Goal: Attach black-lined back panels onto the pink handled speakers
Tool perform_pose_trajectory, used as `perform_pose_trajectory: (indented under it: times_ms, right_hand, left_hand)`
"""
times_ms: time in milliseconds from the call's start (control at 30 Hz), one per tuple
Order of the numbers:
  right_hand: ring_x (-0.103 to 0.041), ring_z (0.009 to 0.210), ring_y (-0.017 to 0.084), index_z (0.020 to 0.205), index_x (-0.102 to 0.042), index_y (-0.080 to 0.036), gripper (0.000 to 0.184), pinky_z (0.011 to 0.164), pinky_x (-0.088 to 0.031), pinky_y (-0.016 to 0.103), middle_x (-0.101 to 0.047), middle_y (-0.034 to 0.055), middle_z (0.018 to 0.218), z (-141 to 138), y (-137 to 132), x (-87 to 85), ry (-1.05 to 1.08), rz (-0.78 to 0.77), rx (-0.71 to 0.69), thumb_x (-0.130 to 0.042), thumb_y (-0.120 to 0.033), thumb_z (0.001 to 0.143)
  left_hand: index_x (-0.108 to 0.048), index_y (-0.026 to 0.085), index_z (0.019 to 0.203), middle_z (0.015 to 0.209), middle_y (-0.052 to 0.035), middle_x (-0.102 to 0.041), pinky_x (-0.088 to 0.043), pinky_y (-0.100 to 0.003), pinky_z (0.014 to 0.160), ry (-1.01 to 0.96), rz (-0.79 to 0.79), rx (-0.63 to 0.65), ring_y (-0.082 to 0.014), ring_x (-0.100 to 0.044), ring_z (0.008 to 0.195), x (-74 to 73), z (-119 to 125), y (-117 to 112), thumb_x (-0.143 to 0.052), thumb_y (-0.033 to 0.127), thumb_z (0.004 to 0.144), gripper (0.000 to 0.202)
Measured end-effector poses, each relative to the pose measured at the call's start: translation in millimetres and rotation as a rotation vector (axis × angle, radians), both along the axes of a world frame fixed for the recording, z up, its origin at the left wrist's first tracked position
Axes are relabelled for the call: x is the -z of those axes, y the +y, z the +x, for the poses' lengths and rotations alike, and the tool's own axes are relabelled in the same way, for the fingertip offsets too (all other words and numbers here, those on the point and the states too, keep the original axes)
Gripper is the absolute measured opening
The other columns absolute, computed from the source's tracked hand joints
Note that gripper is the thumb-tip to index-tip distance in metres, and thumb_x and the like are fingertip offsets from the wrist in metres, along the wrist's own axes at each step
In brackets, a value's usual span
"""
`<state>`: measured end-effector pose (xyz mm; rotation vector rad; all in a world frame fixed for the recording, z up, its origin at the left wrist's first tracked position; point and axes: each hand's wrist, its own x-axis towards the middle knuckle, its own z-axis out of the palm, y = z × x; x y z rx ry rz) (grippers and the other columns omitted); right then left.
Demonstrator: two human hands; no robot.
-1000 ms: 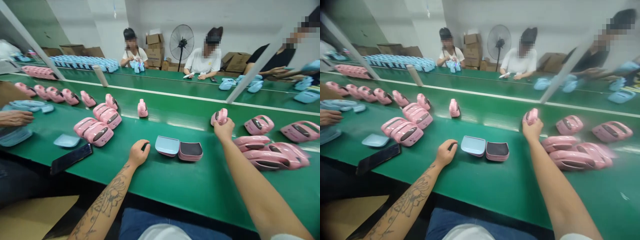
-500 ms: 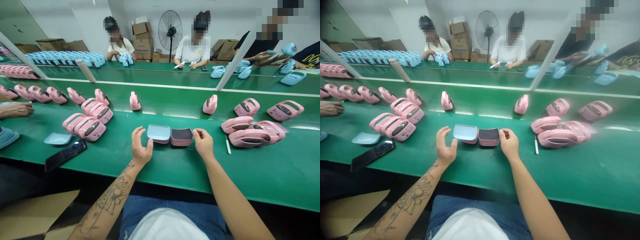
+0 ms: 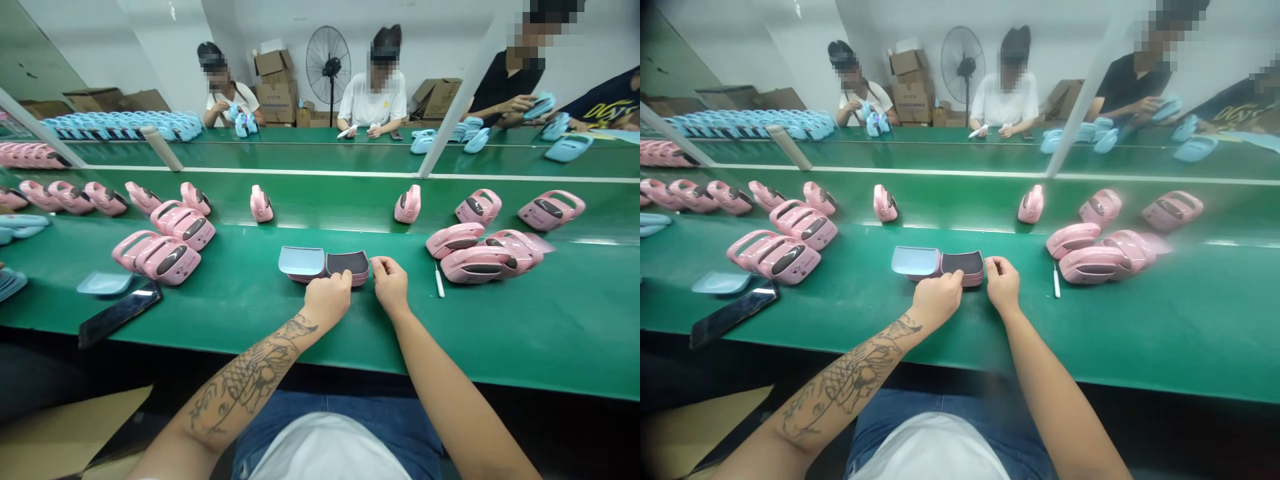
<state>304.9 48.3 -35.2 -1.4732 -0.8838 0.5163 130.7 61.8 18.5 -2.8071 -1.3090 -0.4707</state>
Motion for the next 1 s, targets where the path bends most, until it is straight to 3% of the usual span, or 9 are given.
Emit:
perform_pose_trajectory:
  times_ms: [200, 367, 533, 600, 667, 767, 900, 933, 1000]
  right_hand:
    - [-0.055, 0.064, 0.017, 0.094, -0.074, -0.020, 0.036, 0.062, -0.047, 0.031, -0.063, -0.0006, 0.070, -3, -7, -9.5, 0.048, 0.077, 0.020, -0.065, -0.056, 0.091]
    - [-0.046, 0.052, 0.014, 0.092, -0.067, -0.023, 0.035, 0.051, -0.039, 0.029, -0.053, -0.0045, 0.062, -5, -11, -14.4, 0.171, 0.172, 0.023, -0.063, -0.058, 0.090]
    - [-0.051, 0.047, 0.016, 0.095, -0.065, -0.027, 0.048, 0.045, -0.040, 0.029, -0.058, -0.0029, 0.061, -5, -18, -24.5, 0.336, 0.167, -0.163, -0.056, -0.074, 0.090]
    - [-0.066, 0.061, 0.023, 0.106, -0.070, -0.026, 0.065, 0.053, -0.053, 0.036, -0.071, 0.0040, 0.074, -4, -23, -30.5, 0.409, 0.133, -0.291, -0.045, -0.084, 0.089]
    - [-0.076, 0.089, 0.031, 0.119, -0.073, -0.026, 0.082, 0.073, -0.062, 0.046, -0.079, 0.0108, 0.098, -1, -28, -36.5, 0.541, 0.112, -0.430, -0.035, -0.092, 0.087]
    - [-0.070, 0.124, 0.038, 0.131, -0.072, -0.028, 0.090, 0.099, -0.058, 0.060, -0.078, 0.0137, 0.123, 6, -32, -44.1, 0.761, 0.133, -0.525, -0.035, -0.095, 0.085]
    - [-0.064, 0.135, 0.040, 0.132, -0.073, -0.032, 0.078, 0.110, -0.052, 0.064, -0.071, 0.0105, 0.143, 15, -30, -50.7, 0.863, 0.200, -0.447, -0.045, -0.089, 0.085]
    - [-0.063, 0.137, 0.039, 0.133, -0.073, -0.032, 0.076, 0.112, -0.051, 0.063, -0.068, 0.0098, 0.148, 16, -29, -51.2, 0.880, 0.208, -0.441, -0.046, -0.086, 0.086]
    - [-0.060, 0.140, 0.037, 0.135, -0.072, -0.030, 0.075, 0.117, -0.049, 0.060, -0.063, 0.0086, 0.155, 19, -25, -50.6, 0.913, 0.214, -0.446, -0.045, -0.083, 0.089]
  left_hand:
    - [-0.070, 0.016, 0.100, 0.081, -0.0135, -0.078, -0.045, -0.033, 0.060, 0.010, -0.136, -0.090, -0.0312, -0.078, 0.074, -12.9, 10, 11, -0.057, 0.020, 0.097, 0.014]
    - [-0.068, 0.021, 0.092, 0.077, -0.0082, -0.078, -0.041, -0.032, 0.057, -0.086, -0.145, -0.131, -0.0261, -0.075, 0.069, -26.6, 10, 9, -0.059, 0.020, 0.094, 0.009]
    - [-0.067, 0.024, 0.099, 0.081, -0.0032, -0.078, -0.044, -0.031, 0.060, -0.217, -0.102, -0.040, -0.0212, -0.074, 0.071, -44.0, 6, -5, -0.056, 0.022, 0.099, 0.011]
    - [-0.066, 0.024, 0.100, 0.083, -0.0024, -0.079, -0.046, -0.031, 0.060, -0.245, -0.101, 0.052, -0.0202, -0.074, 0.072, -47.9, 12, -11, -0.056, 0.023, 0.099, 0.011]
    - [-0.067, 0.023, 0.098, 0.082, -0.0031, -0.078, -0.046, -0.031, 0.059, -0.244, -0.114, 0.137, -0.0210, -0.074, 0.071, -51.0, 23, -16, -0.056, 0.023, 0.099, 0.011]
    - [-0.069, 0.021, 0.108, 0.084, -0.0052, -0.079, -0.049, -0.032, 0.059, -0.235, -0.105, 0.270, -0.0229, -0.074, 0.070, -59.5, 32, -15, -0.057, 0.023, 0.097, 0.017]
    - [-0.064, 0.021, 0.134, 0.099, -0.0044, -0.080, -0.058, -0.029, 0.077, -0.531, 0.038, 0.571, -0.0176, -0.076, 0.084, -75.0, 5, 24, -0.058, 0.030, 0.101, 0.035]
    - [-0.065, 0.023, 0.132, 0.098, -0.0024, -0.079, -0.058, -0.028, 0.081, -0.630, 0.080, 0.568, -0.0151, -0.074, 0.083, -75.4, -10, 43, -0.060, 0.030, 0.101, 0.033]
    - [-0.066, 0.021, 0.128, 0.099, -0.0025, -0.076, -0.058, -0.029, 0.085, -0.800, 0.118, 0.275, -0.0141, -0.071, 0.084, -67.4, -44, 92, -0.064, 0.029, 0.099, 0.030]
